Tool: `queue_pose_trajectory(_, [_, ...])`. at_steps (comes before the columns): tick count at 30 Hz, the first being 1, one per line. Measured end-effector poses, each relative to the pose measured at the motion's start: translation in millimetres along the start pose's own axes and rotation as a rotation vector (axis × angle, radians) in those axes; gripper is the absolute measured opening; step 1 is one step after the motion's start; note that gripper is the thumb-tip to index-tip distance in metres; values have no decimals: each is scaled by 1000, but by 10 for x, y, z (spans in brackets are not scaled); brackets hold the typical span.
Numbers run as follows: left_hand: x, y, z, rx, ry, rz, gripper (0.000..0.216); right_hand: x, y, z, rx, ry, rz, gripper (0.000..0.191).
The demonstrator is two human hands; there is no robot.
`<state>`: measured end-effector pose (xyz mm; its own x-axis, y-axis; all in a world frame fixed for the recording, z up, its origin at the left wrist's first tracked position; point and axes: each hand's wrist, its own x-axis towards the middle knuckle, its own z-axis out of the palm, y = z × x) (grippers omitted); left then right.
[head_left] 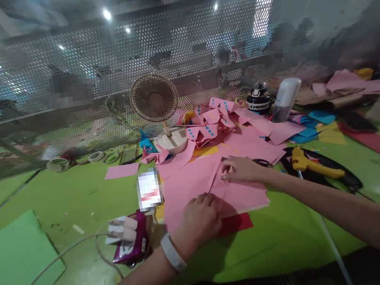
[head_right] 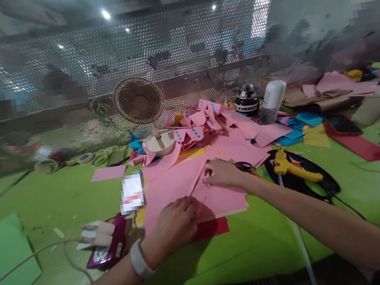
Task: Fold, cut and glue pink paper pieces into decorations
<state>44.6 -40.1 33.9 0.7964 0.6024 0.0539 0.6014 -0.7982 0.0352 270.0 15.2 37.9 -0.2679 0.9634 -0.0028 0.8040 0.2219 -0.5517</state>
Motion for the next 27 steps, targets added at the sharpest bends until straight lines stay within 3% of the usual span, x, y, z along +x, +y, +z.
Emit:
queue_pose_trajectory(3, [-67,-84,20,30,41,28,25,-49,-16,98,-3,-38,-31,20])
queue_pose_trajectory(7, [-130,-209,3,22,106,-17,39,-96,-57,285,45,-73,23,17])
queue_pose_trajectory(13, [-119,-316,-6,36,76,-54,15,-200,-223,494,159,-113,210,22])
queue_pose_trajectory(18, [-114,-334,48,93,3,39,14,-267,-324,503,226,-139,326,21])
queue_pose_trajectory(22, [-129,-333,69,92,23,38,20,-314,-361,497,256,-167,361,20])
queue_pose_trajectory(25, [-142,-320,72,39,63,8,36,-349,-388,476,256,-186,349,20])
queue_pose_trajectory(27, [-151,-308,80,14,78,-16,42,-354,-411,433,165,-108,263,19])
